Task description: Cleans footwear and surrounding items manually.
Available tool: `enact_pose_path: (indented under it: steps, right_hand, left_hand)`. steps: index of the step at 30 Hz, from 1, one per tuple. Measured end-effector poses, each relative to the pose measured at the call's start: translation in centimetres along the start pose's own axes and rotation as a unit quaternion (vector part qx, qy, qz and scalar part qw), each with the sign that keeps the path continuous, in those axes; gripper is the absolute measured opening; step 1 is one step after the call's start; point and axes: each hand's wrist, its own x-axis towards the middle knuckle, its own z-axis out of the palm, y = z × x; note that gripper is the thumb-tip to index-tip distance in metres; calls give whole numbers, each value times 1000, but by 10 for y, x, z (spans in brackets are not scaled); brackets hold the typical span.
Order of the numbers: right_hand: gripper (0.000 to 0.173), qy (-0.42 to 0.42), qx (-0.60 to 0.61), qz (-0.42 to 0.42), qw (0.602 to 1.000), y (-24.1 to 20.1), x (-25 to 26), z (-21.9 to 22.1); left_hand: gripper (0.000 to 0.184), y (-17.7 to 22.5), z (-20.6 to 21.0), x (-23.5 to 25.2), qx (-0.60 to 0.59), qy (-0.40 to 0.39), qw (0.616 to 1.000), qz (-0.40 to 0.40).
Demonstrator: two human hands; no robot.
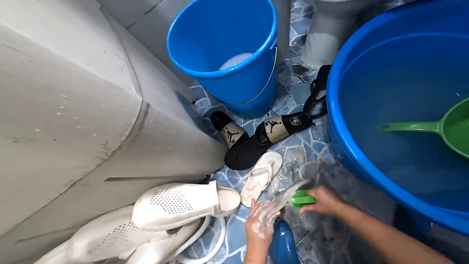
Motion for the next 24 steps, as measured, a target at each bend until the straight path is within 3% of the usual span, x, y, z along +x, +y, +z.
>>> enact_pose_path:
  steps: [3, 5, 8, 9, 11, 13, 14, 15, 17, 18, 19, 20, 22, 24]
  right_hand:
    - [55, -25, 65, -130, 989, -62, 2, -13]
    - [48, -64, 89, -114, 987, -73, 6, -31]
    - [40, 50, 129, -51, 989, -41, 5, -38]
    - [41, 112, 141, -85, 980, -41, 1, -32]
    - [47, 209, 134, -270, 930, -72, -6, -6]
    - [51, 244, 96, -437, 861, -100, -3, 16]
    - [50, 253, 54, -446, 857, -94, 0, 19]
    - [49, 242, 1, -393, 887, -75, 0, 16]
    - [48, 115, -62, -161, 978, -22, -2, -6]
    - [50, 33, -71, -30, 997, 1, -1, -18]
    - [53, -14, -76, 45, 996, 21, -1, -22]
    - [55, -14, -75, 51, 996, 31, -4, -18]
    - [52, 73, -62, -105, 990, 10, -11, 6]
    - [53, 151, -64, -304, 939, -36, -7, 19]
  left_hand:
    - [19, 4, -5, 11, 16, 17, 1000, 0]
    - [19, 8, -11, 13, 19, 4, 1000, -7]
    - [18, 15, -15, 11, 18, -30, 999, -41]
    - [18, 15, -13, 11, 8, -20, 999, -39]
    - [19, 10, -7, 5, -67, 14, 997, -30]
    - [34, 2, -6, -3, -188, -13, 982, -25]
    - [35, 2, -5, -2, -171, -8, 985, -16]
    - [35, 2, -5, 0, -116, 3, 993, -6]
    - [19, 2, -5, 1, -43, -5, 999, 8]
    - [18, 1, -5, -3, -31, -13, 999, 12]
    - [17, 1, -2, -7, -26, -16, 999, 17]
    - [16, 0, 1, -9, -26, -15, 999, 22]
    - [15, 0, 7, -11, -20, -5, 1000, 17]
    - [19, 1, 3, -5, -13, 4, 1000, 4]
